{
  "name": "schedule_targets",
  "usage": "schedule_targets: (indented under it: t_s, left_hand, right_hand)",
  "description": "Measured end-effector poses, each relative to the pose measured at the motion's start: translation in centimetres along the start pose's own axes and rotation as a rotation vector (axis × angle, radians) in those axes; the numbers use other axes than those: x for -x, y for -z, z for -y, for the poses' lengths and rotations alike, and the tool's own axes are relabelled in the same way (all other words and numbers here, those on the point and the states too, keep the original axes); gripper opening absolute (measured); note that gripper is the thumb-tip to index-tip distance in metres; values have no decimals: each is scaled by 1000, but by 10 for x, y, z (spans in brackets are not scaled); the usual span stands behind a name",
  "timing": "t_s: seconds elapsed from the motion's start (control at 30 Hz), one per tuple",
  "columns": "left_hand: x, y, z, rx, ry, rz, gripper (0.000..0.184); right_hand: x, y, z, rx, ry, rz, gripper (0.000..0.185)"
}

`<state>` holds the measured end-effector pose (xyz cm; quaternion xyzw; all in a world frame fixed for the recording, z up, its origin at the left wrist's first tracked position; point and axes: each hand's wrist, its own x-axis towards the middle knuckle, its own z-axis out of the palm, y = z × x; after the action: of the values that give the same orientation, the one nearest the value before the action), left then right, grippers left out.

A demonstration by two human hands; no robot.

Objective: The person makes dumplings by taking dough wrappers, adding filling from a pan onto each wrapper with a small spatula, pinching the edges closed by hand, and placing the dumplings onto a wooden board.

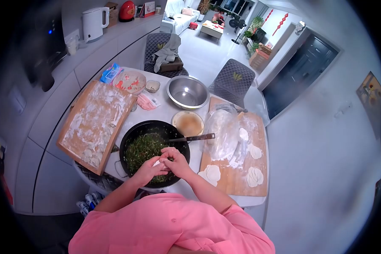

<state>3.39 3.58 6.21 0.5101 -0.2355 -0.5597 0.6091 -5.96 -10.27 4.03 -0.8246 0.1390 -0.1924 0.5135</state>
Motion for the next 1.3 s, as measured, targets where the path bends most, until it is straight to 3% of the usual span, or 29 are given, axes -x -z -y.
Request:
schedule_targets:
  t_s: [0.23, 0.37, 0.43, 0.57, 0.63, 0.73, 0.8, 0.87, 1.0, 1.1, 1.17, 1.3]
  left_hand:
    - [2, 4, 1, -21, -22, 6, 32]
    - [2, 8, 3, 102, -46, -78, 33]
    - [-9, 12, 12, 269, -216, -88, 34]
    - [-23, 13, 12, 521, -352, 54, 51]
    - [-19, 9, 6, 480, -337, 100, 53]
    - [-16, 1, 4, 443, -316, 162, 59]
    - [-17, 1, 10, 531, -286, 196, 60]
    - [-21, 3, 9, 589, -270, 102, 28]
    - [-23, 15, 19, 264, -500, 163, 26]
    - [-19, 11, 13, 337, -451, 172, 26]
    - [-14, 6, 4, 209, -418, 111, 23]
    - [-13, 8, 5, 157, -486, 184, 23]
  right_hand:
    - [0, 4, 5, -156, -101, 67, 12]
    - [5, 2, 7, -337, -192, -51, 21]
    - [6, 1, 5, -414, -270, -107, 29]
    - [6, -1, -3, 10, -8, -155, 47]
    - [4, 2, 7, -124, -192, 90, 49]
    - [5, 5, 17, -163, -236, 208, 49]
    - [5, 0, 14, -220, -34, 133, 54]
    - [-1, 0, 12, -189, -18, 127, 47]
    - [-3, 5, 35, -95, -38, 189, 38]
    - [-3, 2, 31, -103, -24, 211, 37]
    - [-2, 5, 37, -65, -25, 228, 38]
    - [0, 15, 55, 113, -101, 281, 38]
